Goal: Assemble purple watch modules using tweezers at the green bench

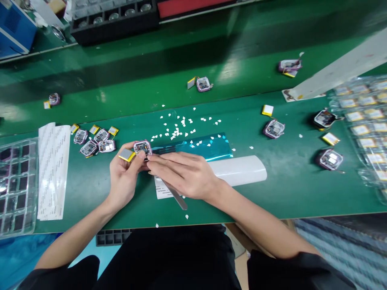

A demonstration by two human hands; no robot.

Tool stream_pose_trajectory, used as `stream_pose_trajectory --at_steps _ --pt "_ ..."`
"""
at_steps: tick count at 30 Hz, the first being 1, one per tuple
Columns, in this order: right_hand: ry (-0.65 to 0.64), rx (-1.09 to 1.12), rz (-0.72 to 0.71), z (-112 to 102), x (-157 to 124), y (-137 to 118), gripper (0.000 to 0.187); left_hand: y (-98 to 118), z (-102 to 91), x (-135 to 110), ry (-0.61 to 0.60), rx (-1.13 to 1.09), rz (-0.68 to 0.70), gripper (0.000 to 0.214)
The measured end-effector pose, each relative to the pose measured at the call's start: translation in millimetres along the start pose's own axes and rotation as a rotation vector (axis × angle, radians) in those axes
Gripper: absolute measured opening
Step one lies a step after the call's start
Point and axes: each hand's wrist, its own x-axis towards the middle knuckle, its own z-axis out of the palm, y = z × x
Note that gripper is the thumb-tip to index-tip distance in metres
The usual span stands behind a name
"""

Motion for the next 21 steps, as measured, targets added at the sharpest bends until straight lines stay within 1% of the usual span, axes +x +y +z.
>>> stream_pose_trajectory --at_steps 3,5,8,11,13,15,17,18,19,20,21 --pt "-0.024 -0.022 0.015 -4 1 1 0.029 2 -0.3 0 -0.019 -0.076 -0.05 0.025" --pt "-0.002 -0.081 0.027 -8 2 2 0.031 4 -0.8 3 -0.039 -0.093 -0.066 0.026" --pt "0.046 -0.178 0.02 -12 2 7 0.034 6 -1.6 6 -0.063 -0.075 -0.067 0.034" --pt "0.092 -0.258 -0.032 -12 1 15 0.036 7 -1.8 6 -0.069 -0.043 -0.07 0.043" --pt "0.134 -0.304 -0.085 -12 1 20 0.032 7 -2.5 6 -0.097 -0.001 -0.066 0.048" --pt "0.161 -0.357 -0.122 -11 2 24 0.025 6 -4.6 10 -0.128 0.055 -0.046 0.051" --pt "0.165 -0.397 -0.131 -11 4 26 0.019 9 -9.0 26 -0.144 0.137 -0.015 0.05" --pt "0.167 -0.409 -0.132 -11 4 27 0.017 12 -12.0 39 -0.139 0.213 0.005 0.047" --pt "0.171 -0.414 -0.133 -12 5 28 0.015 18 -15.4 56 -0.136 0.31 0.026 0.042" --pt "0.177 -0.414 -0.135 -12 6 28 0.014 25 -19.2 75 -0.111 0.459 0.067 0.034" --pt "0.186 -0.411 -0.137 -12 7 28 0.013 33 -23.1 95 -0.057 0.634 0.111 0.025"
